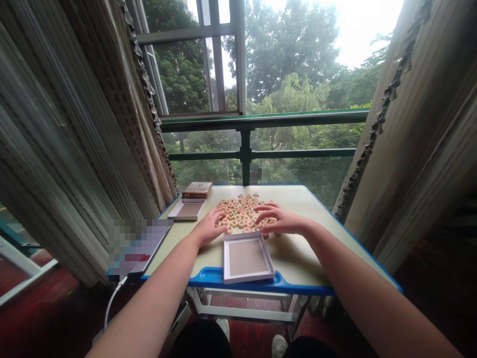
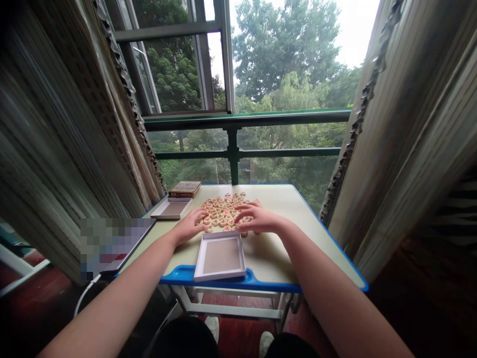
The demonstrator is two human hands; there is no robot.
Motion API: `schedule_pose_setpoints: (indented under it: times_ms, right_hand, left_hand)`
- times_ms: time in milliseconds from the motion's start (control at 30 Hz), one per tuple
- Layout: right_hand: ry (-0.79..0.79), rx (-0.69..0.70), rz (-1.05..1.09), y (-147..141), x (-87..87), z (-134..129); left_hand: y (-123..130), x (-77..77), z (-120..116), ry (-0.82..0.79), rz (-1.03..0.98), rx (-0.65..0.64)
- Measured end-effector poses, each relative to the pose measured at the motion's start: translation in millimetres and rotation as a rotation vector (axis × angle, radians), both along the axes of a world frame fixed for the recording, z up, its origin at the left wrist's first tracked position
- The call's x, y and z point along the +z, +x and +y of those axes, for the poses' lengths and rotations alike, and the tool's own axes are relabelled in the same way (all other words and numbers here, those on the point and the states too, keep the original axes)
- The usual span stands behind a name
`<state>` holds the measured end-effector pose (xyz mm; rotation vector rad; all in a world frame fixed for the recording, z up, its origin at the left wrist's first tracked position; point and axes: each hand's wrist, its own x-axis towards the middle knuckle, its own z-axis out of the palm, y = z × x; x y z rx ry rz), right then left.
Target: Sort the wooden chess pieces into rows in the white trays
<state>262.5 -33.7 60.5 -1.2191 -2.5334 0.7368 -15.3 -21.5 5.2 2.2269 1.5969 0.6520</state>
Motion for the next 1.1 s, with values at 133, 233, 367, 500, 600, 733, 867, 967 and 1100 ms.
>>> schedule_pose_setpoints:
  times_ms: [133,233,367,500,600,733,867,967,1100]
  right_hand:
    - [0.041,0.079,-0.046,-12,0.4,-8]
    - [0.049,0.117,-0.052,-17,0.4,-12]
    - [0.054,0.147,-0.014,-19,0.9,-15]
    - [0.083,0.193,-0.054,-18,1.1,-18]
    - [0.075,0.220,-0.079,-18,2.9,-22]
    - [0.107,0.251,-0.104,-20,6.2,-27]
    - [0.176,0.221,-0.109,-24,7.0,-29]
    - [0.238,0.182,-0.138,-24,7.4,-34]
    - [0.276,0.142,-0.119,-21,5.3,-47]
  left_hand:
    - [0,-0.3,0,0.008,0.010,-0.002]
    - [-1,-2.1,1,0.005,0.007,-0.002]
    - [-2,-3.9,2,0.013,0.007,-0.001]
    - [-2,-4.2,2,0.015,-0.008,0.006]
    - [-2,-4.3,1,0.018,-0.025,0.014]
    - [-2,-4.8,1,0.043,-0.048,0.016]
    - [-1,-5.3,0,0.064,-0.052,0.028]
    - [0,-4.7,1,0.079,-0.027,0.030]
    - [0,-3.8,2,0.100,0.005,0.004]
